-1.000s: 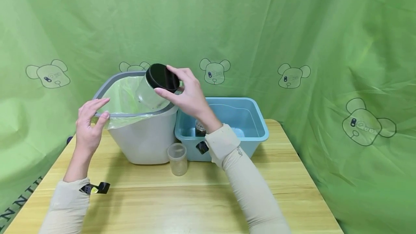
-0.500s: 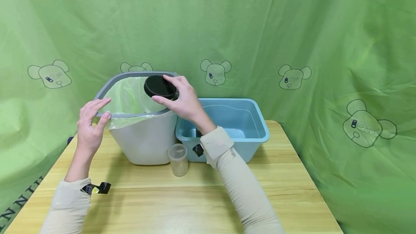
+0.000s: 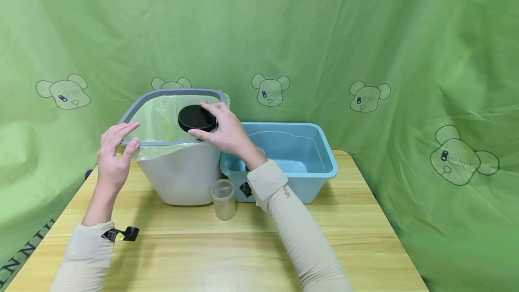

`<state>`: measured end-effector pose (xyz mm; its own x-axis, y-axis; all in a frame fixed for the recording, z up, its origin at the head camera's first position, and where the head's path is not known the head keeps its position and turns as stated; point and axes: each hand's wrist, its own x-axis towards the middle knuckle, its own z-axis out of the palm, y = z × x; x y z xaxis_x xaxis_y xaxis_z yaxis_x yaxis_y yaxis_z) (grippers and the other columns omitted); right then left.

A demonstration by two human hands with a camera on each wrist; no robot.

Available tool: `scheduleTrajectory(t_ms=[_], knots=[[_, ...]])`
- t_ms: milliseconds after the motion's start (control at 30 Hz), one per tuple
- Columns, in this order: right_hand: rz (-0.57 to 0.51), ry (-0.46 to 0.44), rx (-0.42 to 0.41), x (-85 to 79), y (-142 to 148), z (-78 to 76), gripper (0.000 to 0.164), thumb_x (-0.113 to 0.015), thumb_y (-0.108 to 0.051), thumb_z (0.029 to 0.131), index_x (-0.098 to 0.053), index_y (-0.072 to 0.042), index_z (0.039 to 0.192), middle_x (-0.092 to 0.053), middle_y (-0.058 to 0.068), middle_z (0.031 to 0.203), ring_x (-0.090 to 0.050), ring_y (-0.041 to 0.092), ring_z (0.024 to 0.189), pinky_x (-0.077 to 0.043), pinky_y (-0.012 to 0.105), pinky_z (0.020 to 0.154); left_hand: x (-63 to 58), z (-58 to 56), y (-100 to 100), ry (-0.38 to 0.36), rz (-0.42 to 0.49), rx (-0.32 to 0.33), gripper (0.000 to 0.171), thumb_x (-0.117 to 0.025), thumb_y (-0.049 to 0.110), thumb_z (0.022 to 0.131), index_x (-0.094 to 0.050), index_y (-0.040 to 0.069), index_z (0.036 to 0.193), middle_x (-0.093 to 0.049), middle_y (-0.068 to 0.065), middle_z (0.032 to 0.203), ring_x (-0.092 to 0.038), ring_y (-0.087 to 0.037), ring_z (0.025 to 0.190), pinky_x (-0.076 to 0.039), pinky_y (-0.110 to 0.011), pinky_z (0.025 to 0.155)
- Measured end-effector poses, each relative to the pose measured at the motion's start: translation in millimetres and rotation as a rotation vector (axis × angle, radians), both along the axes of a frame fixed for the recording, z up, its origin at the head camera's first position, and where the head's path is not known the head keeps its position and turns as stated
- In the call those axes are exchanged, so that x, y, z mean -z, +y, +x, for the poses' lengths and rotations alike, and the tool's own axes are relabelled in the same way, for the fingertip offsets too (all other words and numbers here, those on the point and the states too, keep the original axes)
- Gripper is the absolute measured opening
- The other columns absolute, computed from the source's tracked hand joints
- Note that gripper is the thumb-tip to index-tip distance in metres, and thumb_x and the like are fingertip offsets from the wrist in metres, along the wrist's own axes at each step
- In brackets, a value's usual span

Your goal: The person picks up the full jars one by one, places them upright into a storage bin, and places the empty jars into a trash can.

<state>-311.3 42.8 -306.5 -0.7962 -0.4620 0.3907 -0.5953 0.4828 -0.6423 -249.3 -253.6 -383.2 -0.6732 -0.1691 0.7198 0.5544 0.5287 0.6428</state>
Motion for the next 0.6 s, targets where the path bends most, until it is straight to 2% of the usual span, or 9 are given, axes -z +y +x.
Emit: scheduleTrajectory(t_ms=[233, 600], knots=[[0.067, -0.057, 0.006, -0.5, -0.5, 1.6, 0.081, -0.076, -0.050, 0.090, -0.044, -0.020, 0.158, -0.048, 0.006, 0.156, -0.045, 0.026, 0.144, -0.038, 0.049, 0.119, 0.2, 0.1, 0.2, -0.001, -0.004, 0.003, 0.043, -0.068, 0.021, 0.093, -0.069, 0.020, 0.136, -0.064, -0.007, 0.143, -0.042, -0.023, 0.140, -0.021, -0.059, 0.121], [0.098, -0.082, -0.030, -1.8, -1.4, 4.2, 0.078, -0.071, -0.048, 0.095, -0.039, -0.018, 0.161, -0.048, 0.007, 0.154, -0.046, 0.024, 0.143, -0.037, 0.050, 0.120, -0.3, 0.9, -0.6, -0.011, 0.006, 0.001, 0.043, -0.069, 0.021, 0.093, -0.069, 0.019, 0.137, -0.063, -0.007, 0.143, -0.042, -0.022, 0.141, -0.021, -0.058, 0.122]])
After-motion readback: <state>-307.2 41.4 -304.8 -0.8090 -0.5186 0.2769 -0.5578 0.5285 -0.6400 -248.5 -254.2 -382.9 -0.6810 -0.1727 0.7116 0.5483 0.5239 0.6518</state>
